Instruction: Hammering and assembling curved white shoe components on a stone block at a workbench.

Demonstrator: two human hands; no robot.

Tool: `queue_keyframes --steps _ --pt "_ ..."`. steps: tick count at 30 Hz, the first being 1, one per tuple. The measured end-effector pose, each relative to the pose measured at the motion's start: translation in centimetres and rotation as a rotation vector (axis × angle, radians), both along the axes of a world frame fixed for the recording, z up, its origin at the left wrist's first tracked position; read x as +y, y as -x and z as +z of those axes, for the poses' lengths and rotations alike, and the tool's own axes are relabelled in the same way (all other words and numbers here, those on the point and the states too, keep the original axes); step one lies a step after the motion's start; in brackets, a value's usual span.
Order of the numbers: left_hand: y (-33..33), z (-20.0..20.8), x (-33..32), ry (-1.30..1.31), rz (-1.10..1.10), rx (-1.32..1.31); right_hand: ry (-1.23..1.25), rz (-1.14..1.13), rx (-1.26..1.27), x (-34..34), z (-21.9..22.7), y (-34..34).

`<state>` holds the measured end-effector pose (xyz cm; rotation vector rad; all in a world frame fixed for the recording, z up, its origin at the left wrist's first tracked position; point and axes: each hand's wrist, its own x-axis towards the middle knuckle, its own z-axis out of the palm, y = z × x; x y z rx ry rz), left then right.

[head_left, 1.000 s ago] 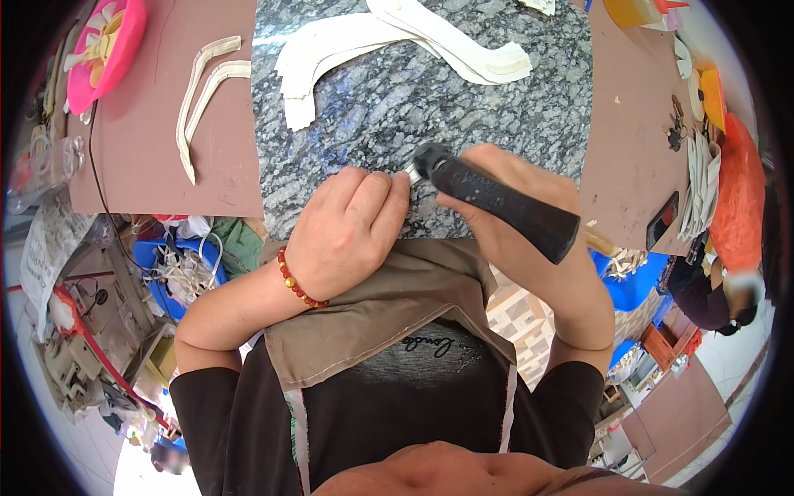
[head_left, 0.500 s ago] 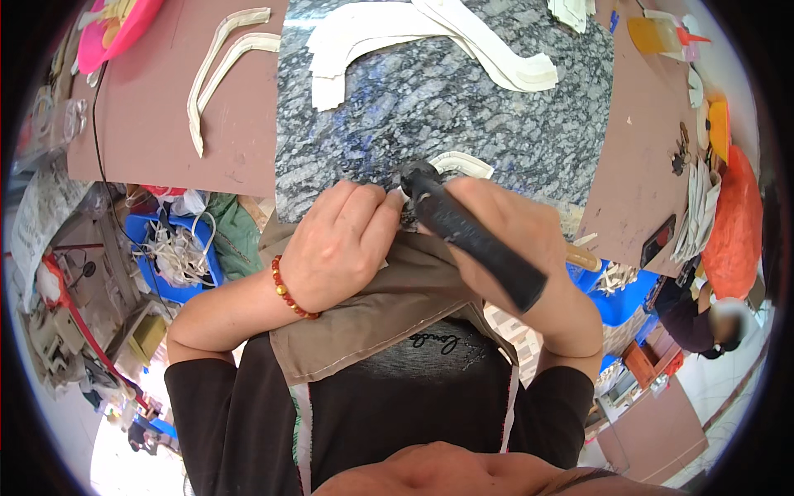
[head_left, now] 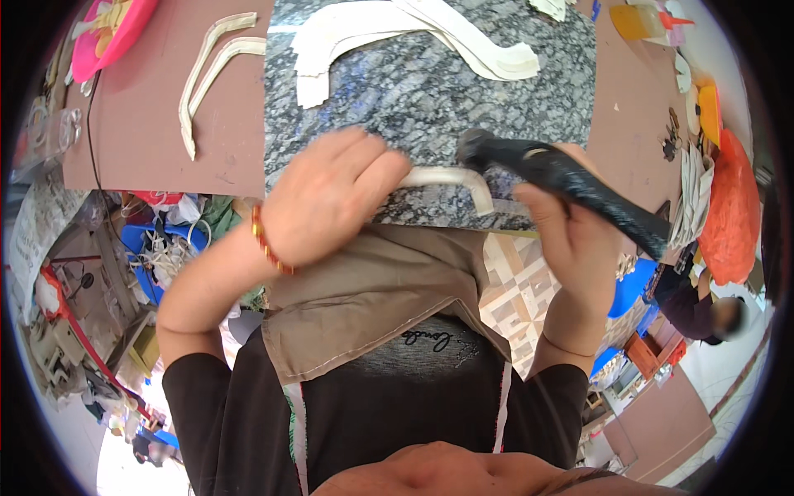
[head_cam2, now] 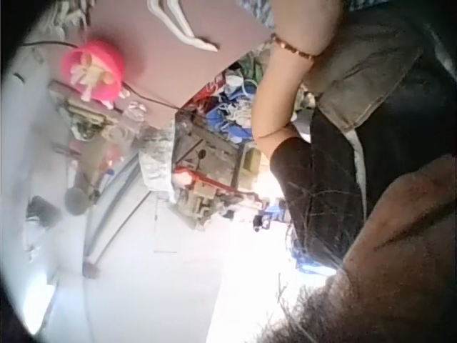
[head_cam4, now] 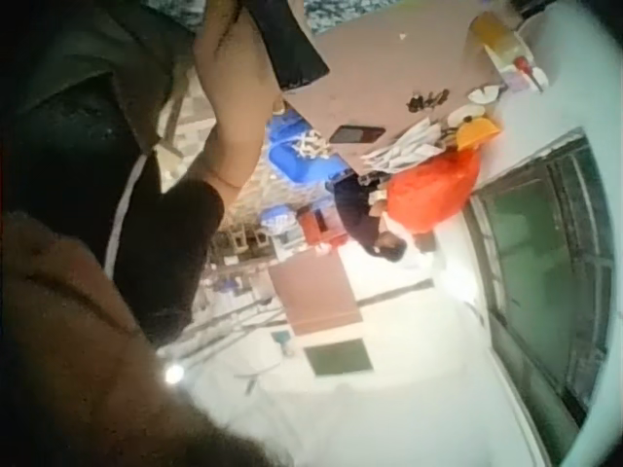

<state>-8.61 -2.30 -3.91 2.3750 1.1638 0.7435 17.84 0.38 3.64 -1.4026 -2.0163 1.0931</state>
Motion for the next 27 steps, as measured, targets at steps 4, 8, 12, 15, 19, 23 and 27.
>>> queue_keyframes --steps 4,8,12,15,19,23,27 --pt "-2.0 -1.3 5.7 -0.136 -0.260 -0.073 -0.140 -0.037 -0.110 -1.0 -0.1 -1.1" --pt "-2.2 -1.3 6.9 -0.096 -0.362 -0.069 -0.099 -0.054 -0.180 -1.9 -1.9 -0.8" --pt "-0.6 -1.1 6.5 -0.077 -0.412 -0.028 -0.138 -0.035 -0.184 -1.6 -2.0 -1.1" --pt "-0.1 -1.3 6.3 -0.154 -0.464 0.012 -0.068 -0.076 -0.207 -1.3 -1.3 -0.9" --pt "0.2 -0.9 6.1 -0.202 -0.499 0.101 -0.016 -0.135 -0.024 -1.2 -1.0 0.1" --pt "0.8 -0.4 6.3 -0.222 -0.507 0.098 -0.080 0.056 -0.083 -0.3 -1.1 0.3" --pt "0.8 -0.5 5.5 -0.194 -0.483 0.129 -0.163 0.080 -0.077 0.2 -1.1 1.0"
